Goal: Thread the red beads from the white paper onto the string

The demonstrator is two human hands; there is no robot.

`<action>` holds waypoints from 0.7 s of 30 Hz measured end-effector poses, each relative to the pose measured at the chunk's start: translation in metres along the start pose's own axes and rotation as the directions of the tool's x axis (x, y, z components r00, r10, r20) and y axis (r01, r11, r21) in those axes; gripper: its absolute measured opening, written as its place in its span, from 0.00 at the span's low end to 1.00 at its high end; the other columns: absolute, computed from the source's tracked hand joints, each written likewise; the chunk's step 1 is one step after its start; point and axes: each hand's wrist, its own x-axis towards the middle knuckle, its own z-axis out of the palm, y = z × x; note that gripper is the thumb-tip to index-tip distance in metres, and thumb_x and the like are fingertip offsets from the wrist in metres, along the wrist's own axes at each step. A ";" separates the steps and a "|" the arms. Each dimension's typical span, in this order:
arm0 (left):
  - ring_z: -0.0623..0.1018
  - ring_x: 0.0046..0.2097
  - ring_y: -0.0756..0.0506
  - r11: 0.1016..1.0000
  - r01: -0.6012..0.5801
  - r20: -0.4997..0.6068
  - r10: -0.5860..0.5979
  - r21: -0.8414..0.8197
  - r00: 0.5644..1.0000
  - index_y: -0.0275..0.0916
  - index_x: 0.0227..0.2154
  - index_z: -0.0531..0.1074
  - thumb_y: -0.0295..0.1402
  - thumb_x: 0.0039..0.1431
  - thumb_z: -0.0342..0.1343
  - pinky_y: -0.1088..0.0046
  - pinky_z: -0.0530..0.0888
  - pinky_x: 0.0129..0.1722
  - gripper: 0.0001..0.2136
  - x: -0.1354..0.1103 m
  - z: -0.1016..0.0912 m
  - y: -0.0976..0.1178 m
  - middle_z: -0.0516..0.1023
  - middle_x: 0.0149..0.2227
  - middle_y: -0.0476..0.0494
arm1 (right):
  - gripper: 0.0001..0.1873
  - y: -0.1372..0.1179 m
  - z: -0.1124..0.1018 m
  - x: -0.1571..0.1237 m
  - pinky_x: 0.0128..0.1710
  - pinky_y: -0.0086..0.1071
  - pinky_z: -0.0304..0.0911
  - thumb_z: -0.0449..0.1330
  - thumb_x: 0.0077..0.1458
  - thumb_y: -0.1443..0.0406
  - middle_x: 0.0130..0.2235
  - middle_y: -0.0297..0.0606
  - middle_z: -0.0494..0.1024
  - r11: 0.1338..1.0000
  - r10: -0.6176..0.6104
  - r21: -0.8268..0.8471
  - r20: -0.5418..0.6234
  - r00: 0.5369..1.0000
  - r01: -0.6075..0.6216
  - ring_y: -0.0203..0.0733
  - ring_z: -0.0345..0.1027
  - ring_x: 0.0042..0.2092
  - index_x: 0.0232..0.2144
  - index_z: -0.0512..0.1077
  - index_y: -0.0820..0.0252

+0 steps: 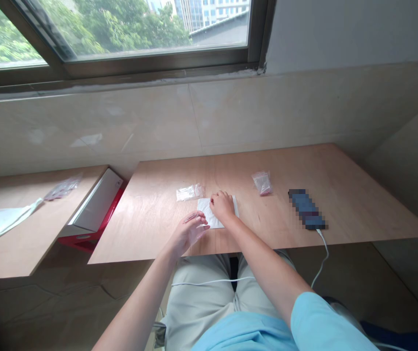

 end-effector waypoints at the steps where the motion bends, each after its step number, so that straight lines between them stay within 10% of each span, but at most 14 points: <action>1: 0.77 0.39 0.47 1.000 -0.005 0.002 0.005 -0.001 1.000 0.40 0.38 0.75 0.35 0.53 0.67 0.68 0.70 0.46 0.11 0.000 0.000 0.000 0.75 0.34 0.46 | 0.06 -0.001 -0.003 0.000 0.48 0.36 0.60 0.59 0.57 0.66 0.41 0.43 0.78 0.996 0.012 0.091 -0.019 1.000 -0.011 0.46 0.68 0.48 0.33 0.77 0.59; 8: 0.76 0.39 0.48 0.998 -0.050 0.003 0.050 0.031 0.999 0.40 0.37 0.74 0.33 0.52 0.68 0.70 0.69 0.45 0.11 0.004 -0.003 -0.007 0.74 0.35 0.46 | 0.14 -0.020 -0.051 -0.011 0.34 0.31 0.65 0.55 0.61 0.55 0.33 0.35 0.78 0.712 0.132 0.702 -0.103 0.986 -0.022 0.40 0.71 0.34 0.34 0.73 0.59; 15: 0.75 0.44 0.45 0.992 -0.120 0.044 0.119 0.044 0.992 0.40 0.40 0.76 0.34 0.52 0.68 0.66 0.68 0.49 0.13 0.002 0.007 -0.008 0.76 0.41 0.44 | 0.06 -0.049 -0.074 -0.047 0.40 0.30 0.64 0.62 0.56 0.63 0.37 0.36 0.78 0.822 -0.294 0.528 0.069 0.953 0.215 0.38 0.71 0.38 0.31 0.76 0.58; 21: 0.76 0.41 0.48 0.986 -0.126 -0.002 0.127 0.110 0.992 0.40 0.36 0.74 0.34 0.52 0.68 0.68 0.69 0.48 0.10 -0.001 0.008 -0.005 0.73 0.37 0.47 | 0.13 -0.002 -0.069 -0.031 0.36 0.30 0.65 0.55 0.62 0.59 0.33 0.36 0.79 0.837 0.016 0.547 -0.034 0.999 0.005 0.39 0.73 0.34 0.35 0.76 0.60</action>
